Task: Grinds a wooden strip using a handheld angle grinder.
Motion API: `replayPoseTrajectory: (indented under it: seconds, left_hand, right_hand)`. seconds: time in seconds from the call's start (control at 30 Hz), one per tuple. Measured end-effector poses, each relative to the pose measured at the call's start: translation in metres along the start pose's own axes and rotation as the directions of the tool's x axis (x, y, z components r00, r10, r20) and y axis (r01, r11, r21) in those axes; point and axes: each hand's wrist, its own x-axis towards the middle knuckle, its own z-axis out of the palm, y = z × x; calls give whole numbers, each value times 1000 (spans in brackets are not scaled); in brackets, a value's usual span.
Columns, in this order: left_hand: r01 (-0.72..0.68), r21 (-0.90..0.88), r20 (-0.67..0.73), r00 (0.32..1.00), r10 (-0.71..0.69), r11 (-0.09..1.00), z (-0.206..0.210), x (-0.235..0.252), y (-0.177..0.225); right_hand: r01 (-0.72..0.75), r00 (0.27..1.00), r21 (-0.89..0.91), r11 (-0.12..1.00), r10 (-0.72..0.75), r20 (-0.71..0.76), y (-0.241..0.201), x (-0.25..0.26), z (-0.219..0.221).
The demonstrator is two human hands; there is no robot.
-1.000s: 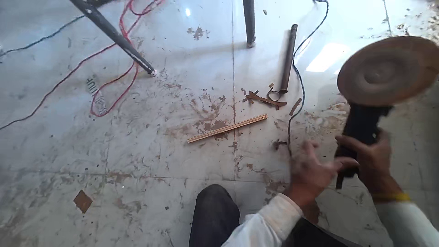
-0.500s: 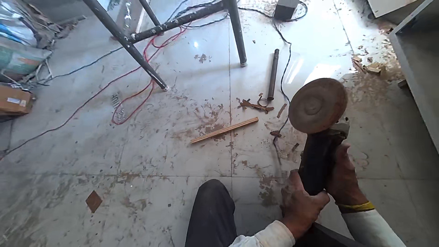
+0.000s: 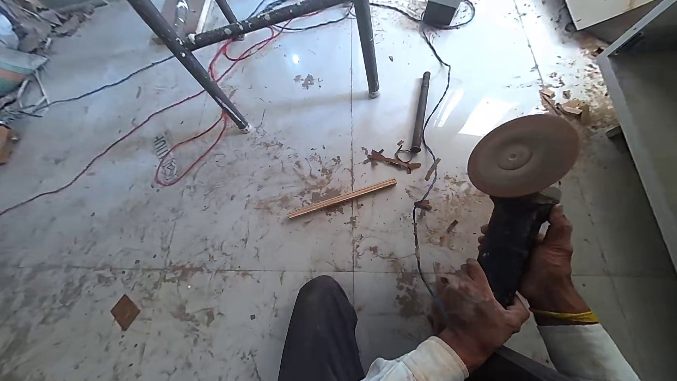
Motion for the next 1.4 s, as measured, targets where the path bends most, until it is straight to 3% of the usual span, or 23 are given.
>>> replayPoseTrajectory:
  seconds: [0.07,0.1,0.2,0.27,0.37,0.43,0.47,0.53,0.57,0.63,0.7,0.77,0.83,0.93,1.07,1.2,1.4]
  left_hand:
    - [10,-66,53,999,-6,998,-3,2,1]
    - [54,-132,144,989,-34,990,-8,3,2]
    - [203,-366,373,926,-57,908,-23,7,4]
    - [273,-495,418,907,-49,825,-27,5,7]
    - [279,-446,576,817,34,850,-42,17,-6]
    - [225,-320,649,760,40,920,-72,25,-34]
    - [195,-273,604,797,11,942,-92,26,-56]
    - [184,-106,326,935,-140,977,-139,33,-111]
    - [217,14,141,966,-216,976,-164,44,-138]
    - [298,191,-150,951,-272,935,-206,76,-186]
    - [246,317,-244,954,-172,916,-227,116,-229]
    - [69,468,-157,988,6,881,-230,154,-264]
    - [-82,576,26,996,82,813,-223,178,-286]
    - [-310,605,150,949,278,733,-207,172,-309]
    - [-340,604,78,925,371,720,-194,159,-318]
    - [-381,650,94,899,428,657,-192,147,-324]
    - [-340,635,75,921,383,693,-183,124,-330]
  right_hand:
    - [2,998,54,999,-6,58,1,3,-9]
    - [2,986,124,992,-23,163,4,5,-18]
    - [-188,820,414,890,-90,565,18,15,-38]
    - [-321,724,485,813,-120,680,23,16,-39]
    - [-250,804,328,911,7,595,3,9,-29]
    - [-80,901,-2,997,73,428,-16,6,-23]
    - [-24,941,-172,985,81,328,-25,5,-17]
    - [26,977,-380,925,57,205,-36,4,-6]
    - [29,985,-431,902,48,168,-37,4,-1]
    - [6,991,-504,864,63,119,-32,5,11]
    - [-36,988,-560,827,115,105,-21,10,26]
    - [-81,979,-603,794,178,103,-7,14,42]
    - [-118,971,-661,741,226,81,5,15,58]
    - [-135,960,-750,647,274,64,21,20,73]
    - [-137,955,-809,572,294,46,34,30,83]
    - [-121,952,-847,518,301,48,39,39,95]
    - [-139,931,-877,460,362,42,51,37,98]
